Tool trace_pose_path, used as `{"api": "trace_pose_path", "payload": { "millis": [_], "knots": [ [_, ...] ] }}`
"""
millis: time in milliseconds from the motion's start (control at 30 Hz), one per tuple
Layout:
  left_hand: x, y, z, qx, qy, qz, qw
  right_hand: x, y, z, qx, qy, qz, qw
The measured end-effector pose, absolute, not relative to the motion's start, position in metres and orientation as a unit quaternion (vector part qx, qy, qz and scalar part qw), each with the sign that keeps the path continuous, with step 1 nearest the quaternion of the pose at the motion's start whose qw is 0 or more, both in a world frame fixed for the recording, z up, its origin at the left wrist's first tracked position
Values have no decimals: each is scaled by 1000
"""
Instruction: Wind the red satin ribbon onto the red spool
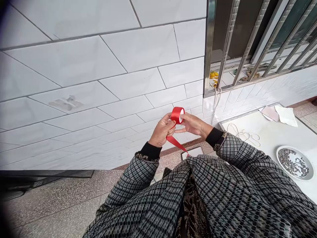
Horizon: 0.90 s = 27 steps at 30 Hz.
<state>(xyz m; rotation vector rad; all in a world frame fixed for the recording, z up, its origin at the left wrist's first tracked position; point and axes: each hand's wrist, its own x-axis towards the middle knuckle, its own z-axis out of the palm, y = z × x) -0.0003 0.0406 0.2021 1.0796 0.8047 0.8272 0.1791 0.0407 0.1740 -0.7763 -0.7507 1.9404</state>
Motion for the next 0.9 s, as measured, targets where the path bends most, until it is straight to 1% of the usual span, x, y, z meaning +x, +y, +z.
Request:
{"api": "trace_pose_path", "payload": {
  "millis": [100, 200, 333, 400, 533, 600, 700, 900],
  "knots": [
    [-5, 40, 206, 492, 357, 367, 704, 180, 43, 177, -321, -357, 751, 453],
    [-13, 39, 208, 499, 358, 344, 710, 192, 52, 186, -337, -500, 643, 472],
    [-20, 40, 209, 505, 367, 291, 725, 211, 69, 198, -335, -681, 499, 419],
    [-20, 40, 209, 505, 375, 288, 722, 214, 74, 200, -350, -714, 451, 406],
    [-15, 36, 212, 488, 413, 362, 678, 216, 77, 196, -437, -673, 395, 448],
    [-13, 33, 213, 480, 429, 387, 659, 220, 77, 192, -476, -633, 391, 469],
    [-11, 29, 214, 483, 435, 383, 656, 225, 77, 186, -495, -586, 420, 484],
    [-2, 31, 213, 490, 414, 373, 670, 213, 69, 176, -401, -443, 605, 526]
  ]
}}
